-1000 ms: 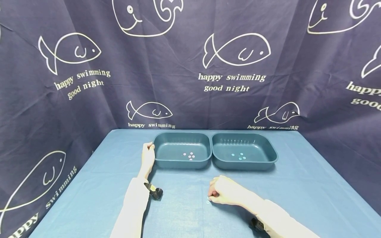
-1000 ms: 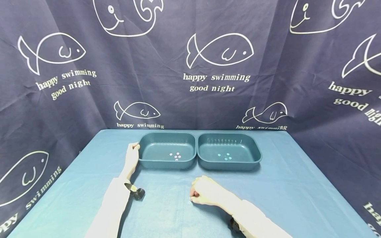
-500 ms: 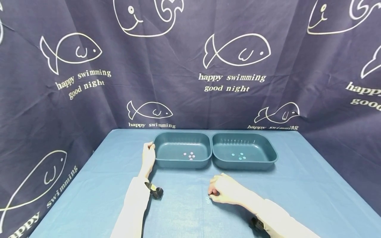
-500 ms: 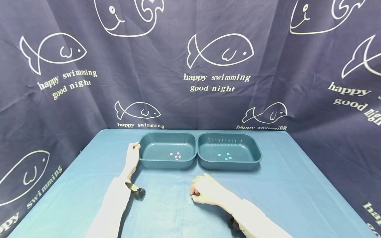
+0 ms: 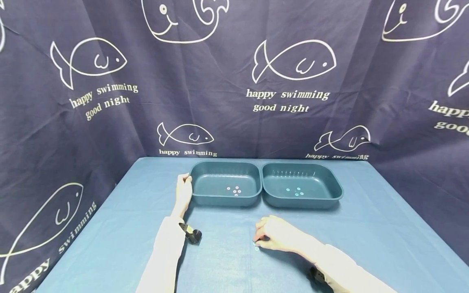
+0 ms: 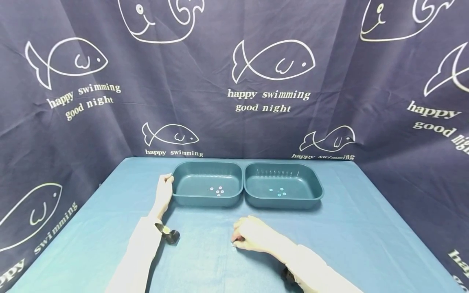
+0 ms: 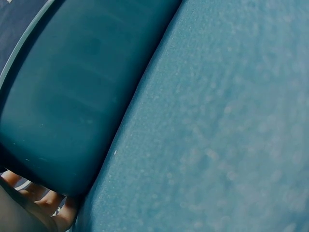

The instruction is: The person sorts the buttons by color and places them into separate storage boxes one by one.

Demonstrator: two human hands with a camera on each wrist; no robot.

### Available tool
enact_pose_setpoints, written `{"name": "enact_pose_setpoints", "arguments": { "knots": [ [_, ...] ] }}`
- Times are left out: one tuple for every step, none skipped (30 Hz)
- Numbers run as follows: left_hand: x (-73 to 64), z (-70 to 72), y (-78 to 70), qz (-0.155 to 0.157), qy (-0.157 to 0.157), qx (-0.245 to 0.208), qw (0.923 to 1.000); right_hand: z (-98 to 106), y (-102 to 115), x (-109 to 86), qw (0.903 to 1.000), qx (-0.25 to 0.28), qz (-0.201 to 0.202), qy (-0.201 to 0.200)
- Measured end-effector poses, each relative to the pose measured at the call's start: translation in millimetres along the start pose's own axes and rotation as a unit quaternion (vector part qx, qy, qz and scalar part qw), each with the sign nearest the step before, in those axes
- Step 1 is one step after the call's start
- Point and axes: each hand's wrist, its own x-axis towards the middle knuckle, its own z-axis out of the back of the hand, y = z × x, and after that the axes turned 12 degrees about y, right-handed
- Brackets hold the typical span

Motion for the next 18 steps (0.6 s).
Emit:
{"name": "enact_pose_setpoints", "arguments": {
  "knots": [
    [0.1, -0.1, -0.1, 0.0, 0.0, 0.0, 1.0, -0.2, 0.0, 0.3, 1.0, -0.004, 0.003, -0.004],
    [0.3, -0.2, -0.2, 0.0, 0.001, 0.0, 1.0, -0.5, 0.0, 0.5, 0.9999, -0.01, 0.007, -0.007],
    [0.1, -0.1, -0.3, 0.0, 0.001, -0.001, 1.0, -1.0, -0.1, 0.9, 0.9998, -0.016, 0.011, -0.01],
    [0.1, 0.0, -0.4, -0.001, 0.001, -0.001, 1.0, -1.2, -0.1, 1.2, 0.9995, -0.022, 0.016, -0.013],
    [0.1, 0.0, -0.6, -0.002, 0.001, -0.001, 1.0, -1.5, -0.1, 1.6, 0.9993, -0.028, 0.02, -0.017],
    [0.2, 0.0, -0.6, -0.003, 0.001, -0.002, 1.0, -1.7, -0.1, 2.0, 0.999, -0.033, 0.024, -0.021],
    [0.1, -0.1, -0.8, -0.003, 0.002, -0.001, 1.0, -1.8, -0.1, 2.3, 0.9987, -0.037, 0.027, -0.024],
    [-0.1, 0.1, -1.0, -0.003, 0.002, -0.002, 1.0, -1.9, 0.0, 2.6, 0.9983, -0.042, 0.029, -0.026],
    [-0.3, 0.2, -1.1, -0.003, 0.001, -0.003, 1.0, -2.0, 0.2, 2.8, 0.9981, -0.045, 0.031, -0.029],
    [-0.1, 0.1, -1.1, -0.003, 0.001, -0.002, 1.0, -1.9, 0.5, 3.0, 0.9979, -0.048, 0.031, -0.032],
    [-0.2, 0.2, -1.0, -0.003, 0.001, -0.002, 1.0, -1.7, 0.9, 3.3, 0.9977, -0.05, 0.031, -0.034],
    [-0.4, 0.3, -1.0, -0.002, 0.001, -0.003, 1.0, -2.0, 1.2, 3.5, 0.9976, -0.05, 0.031, -0.035],
    [-0.5, 0.5, -0.9, -0.002, 0.001, -0.004, 1.0, -2.4, 1.4, 3.7, 0.9976, -0.05, 0.029, -0.036],
    [-0.6, 0.6, -0.7, -0.002, 0.001, -0.005, 1.0, -2.8, 1.7, 3.8, 0.9977, -0.05, 0.027, -0.037],
    [-0.6, 0.6, -0.6, -0.001, 0.001, -0.005, 1.0, -3.1, 2.0, 3.7, 0.9979, -0.049, 0.023, -0.037],
    [-0.5, 0.6, -0.5, -0.001, 0.001, -0.006, 1.0, -3.3, 2.3, 3.6, 0.9981, -0.047, 0.019, -0.036],
    [-0.8, 0.7, -0.6, 0.0, 0.002, -0.007, 1.0, -3.5, 2.5, 3.4, 0.9982, -0.046, 0.015, -0.035],
    [-0.8, 0.6, -0.5, 0.0, 0.002, -0.008, 1.0, -3.6, 2.5, 3.0, 0.9984, -0.045, 0.011, -0.034]
  ]
}}
